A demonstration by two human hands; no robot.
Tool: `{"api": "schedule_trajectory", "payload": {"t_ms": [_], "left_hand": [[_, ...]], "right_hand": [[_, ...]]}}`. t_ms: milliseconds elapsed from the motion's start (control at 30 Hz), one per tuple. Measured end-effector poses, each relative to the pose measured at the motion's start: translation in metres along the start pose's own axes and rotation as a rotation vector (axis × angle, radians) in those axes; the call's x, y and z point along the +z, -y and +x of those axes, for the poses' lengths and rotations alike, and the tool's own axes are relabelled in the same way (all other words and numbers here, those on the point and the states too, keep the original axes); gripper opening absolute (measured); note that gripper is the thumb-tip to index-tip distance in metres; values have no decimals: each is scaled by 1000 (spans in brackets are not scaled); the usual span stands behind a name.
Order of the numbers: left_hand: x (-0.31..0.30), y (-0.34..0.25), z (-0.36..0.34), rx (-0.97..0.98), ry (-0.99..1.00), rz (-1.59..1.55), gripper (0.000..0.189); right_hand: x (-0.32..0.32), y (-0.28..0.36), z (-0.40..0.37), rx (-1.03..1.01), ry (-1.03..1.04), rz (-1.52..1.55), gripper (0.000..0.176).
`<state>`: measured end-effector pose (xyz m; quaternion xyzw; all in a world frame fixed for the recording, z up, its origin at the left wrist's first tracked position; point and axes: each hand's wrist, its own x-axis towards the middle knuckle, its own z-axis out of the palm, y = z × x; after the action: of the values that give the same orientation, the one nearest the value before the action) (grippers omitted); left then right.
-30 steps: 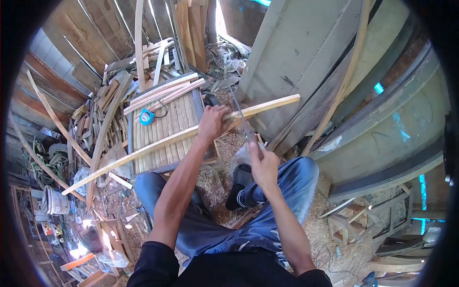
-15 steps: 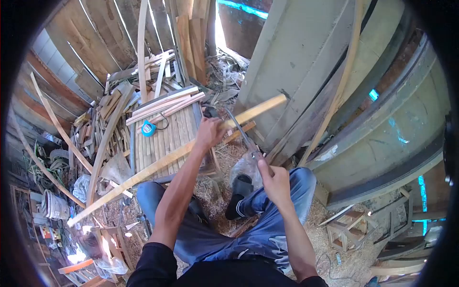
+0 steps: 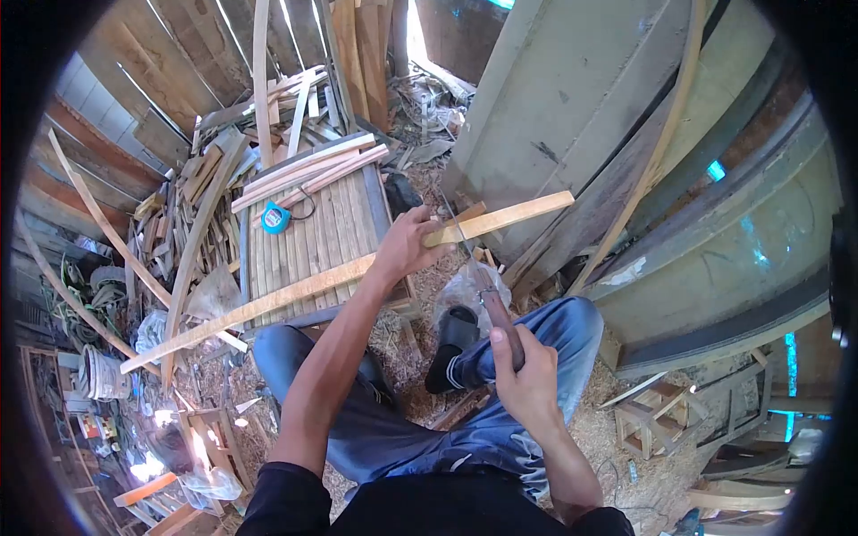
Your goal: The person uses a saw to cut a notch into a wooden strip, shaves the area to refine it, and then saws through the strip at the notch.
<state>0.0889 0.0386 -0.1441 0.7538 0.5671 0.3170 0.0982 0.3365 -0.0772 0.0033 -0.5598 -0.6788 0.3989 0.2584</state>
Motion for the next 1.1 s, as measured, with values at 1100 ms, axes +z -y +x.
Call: {"api": "schedule_trajectory", "payload": {"t_ms": [1100], "left_hand": [[4, -6, 0, 73, 39, 65, 33]], "right_hand": [[94, -120, 70, 17, -111, 585, 40]]}}
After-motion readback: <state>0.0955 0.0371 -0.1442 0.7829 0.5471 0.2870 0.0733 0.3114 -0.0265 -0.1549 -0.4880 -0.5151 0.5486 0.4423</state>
